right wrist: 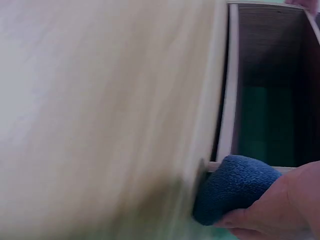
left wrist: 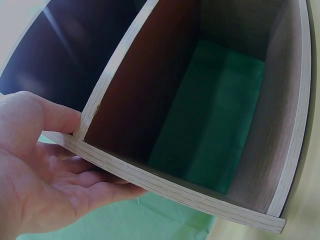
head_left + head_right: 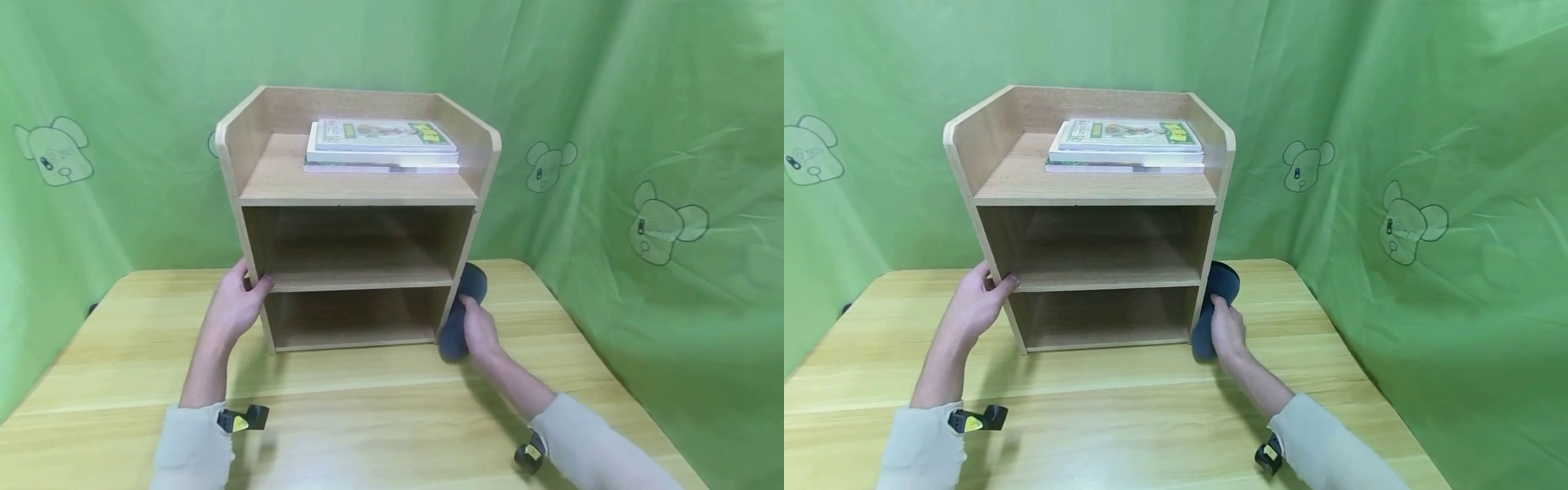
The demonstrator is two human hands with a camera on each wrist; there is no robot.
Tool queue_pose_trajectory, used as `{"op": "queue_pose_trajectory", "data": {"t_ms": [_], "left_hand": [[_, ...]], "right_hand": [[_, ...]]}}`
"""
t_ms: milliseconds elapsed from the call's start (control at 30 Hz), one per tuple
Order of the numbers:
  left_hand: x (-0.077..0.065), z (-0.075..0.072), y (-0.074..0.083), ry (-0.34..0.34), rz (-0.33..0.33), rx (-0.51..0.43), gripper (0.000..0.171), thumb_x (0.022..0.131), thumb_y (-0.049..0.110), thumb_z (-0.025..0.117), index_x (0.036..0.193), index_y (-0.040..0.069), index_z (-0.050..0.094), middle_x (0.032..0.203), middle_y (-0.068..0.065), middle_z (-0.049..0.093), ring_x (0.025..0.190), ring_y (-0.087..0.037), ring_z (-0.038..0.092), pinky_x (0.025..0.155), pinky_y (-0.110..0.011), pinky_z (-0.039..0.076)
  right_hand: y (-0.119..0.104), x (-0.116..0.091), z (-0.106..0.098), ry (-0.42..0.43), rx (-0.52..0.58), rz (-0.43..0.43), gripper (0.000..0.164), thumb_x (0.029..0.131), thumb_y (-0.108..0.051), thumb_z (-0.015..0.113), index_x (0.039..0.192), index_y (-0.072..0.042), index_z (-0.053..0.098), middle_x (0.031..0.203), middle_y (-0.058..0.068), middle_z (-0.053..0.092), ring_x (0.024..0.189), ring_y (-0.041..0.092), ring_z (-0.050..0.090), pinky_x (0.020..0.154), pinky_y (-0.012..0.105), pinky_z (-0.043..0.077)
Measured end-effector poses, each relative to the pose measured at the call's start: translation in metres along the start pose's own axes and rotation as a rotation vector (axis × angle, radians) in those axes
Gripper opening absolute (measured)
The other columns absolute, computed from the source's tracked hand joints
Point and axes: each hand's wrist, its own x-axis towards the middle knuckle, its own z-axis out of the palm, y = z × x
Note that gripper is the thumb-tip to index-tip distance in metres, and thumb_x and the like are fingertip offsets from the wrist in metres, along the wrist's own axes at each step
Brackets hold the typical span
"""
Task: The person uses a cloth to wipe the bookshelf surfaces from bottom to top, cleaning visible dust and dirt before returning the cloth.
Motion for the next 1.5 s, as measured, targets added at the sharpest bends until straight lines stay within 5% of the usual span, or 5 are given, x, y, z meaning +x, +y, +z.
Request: {"op": "queue_pose_trajectory", "data": {"t_ms": [233, 467, 933, 1200, 1500], "left_hand": [[-0.001, 0.0, 0.0, 0.006, 0.005, -0.001, 0.051, 0.104, 0.022, 0.049, 0.152, 0.004, 0.039, 0.152, -0.032, 0.043, 0.138, -0.049, 0.045, 0.11, -0.063, 0.04], [-0.001, 0.001, -0.001, 0.016, 0.007, 0.004, 0.051, 0.104, 0.022, 0.05, 0.151, 0.004, 0.041, 0.151, -0.031, 0.045, 0.138, -0.048, 0.047, 0.109, -0.062, 0.041], [0.0, 0.002, -0.003, 0.016, 0.013, 0.005, 0.049, 0.104, 0.022, 0.05, 0.15, 0.005, 0.042, 0.15, -0.03, 0.046, 0.136, -0.047, 0.048, 0.109, -0.062, 0.042], [0.0, 0.001, -0.001, 0.01, 0.009, -0.003, 0.051, 0.104, 0.023, 0.05, 0.151, 0.006, 0.041, 0.152, -0.03, 0.044, 0.138, -0.048, 0.047, 0.11, -0.062, 0.04], [-0.001, 0.001, -0.001, 0.009, 0.01, -0.009, 0.052, 0.104, 0.023, 0.05, 0.152, 0.006, 0.04, 0.153, -0.03, 0.042, 0.138, -0.049, 0.045, 0.11, -0.063, 0.04]], "right_hand": [[-0.032, -0.007, -0.012, 0.018, 0.196, 0.014, 0.064, 0.108, -0.045, 0.024, 0.161, -0.009, 0.025, 0.169, 0.01, 0.021, 0.156, 0.028, 0.02, 0.128, 0.042, 0.013], [-0.087, -0.021, -0.039, 0.054, 0.362, -0.021, 0.072, 0.104, -0.059, 0.037, 0.156, -0.009, 0.035, 0.146, 0.01, 0.049, 0.129, 0.022, 0.05, 0.121, 0.041, 0.032], [-0.19, -0.031, -0.074, 0.223, 0.585, -0.457, 0.041, 0.104, -0.044, 0.049, 0.122, -0.011, 0.066, 0.118, 0.005, 0.067, 0.109, 0.02, 0.063, 0.103, 0.037, 0.046], [-0.183, -0.034, -0.07, 0.313, 0.472, -0.409, 0.041, 0.102, -0.047, 0.051, 0.109, -0.011, 0.07, 0.106, 0.002, 0.07, 0.102, 0.017, 0.063, 0.096, 0.03, 0.044], [-0.124, -0.028, -0.054, 0.233, 0.211, -0.271, 0.051, 0.104, -0.058, 0.036, 0.107, -0.015, 0.064, 0.099, 0.001, 0.066, 0.09, 0.017, 0.063, 0.089, 0.033, 0.049]]}}
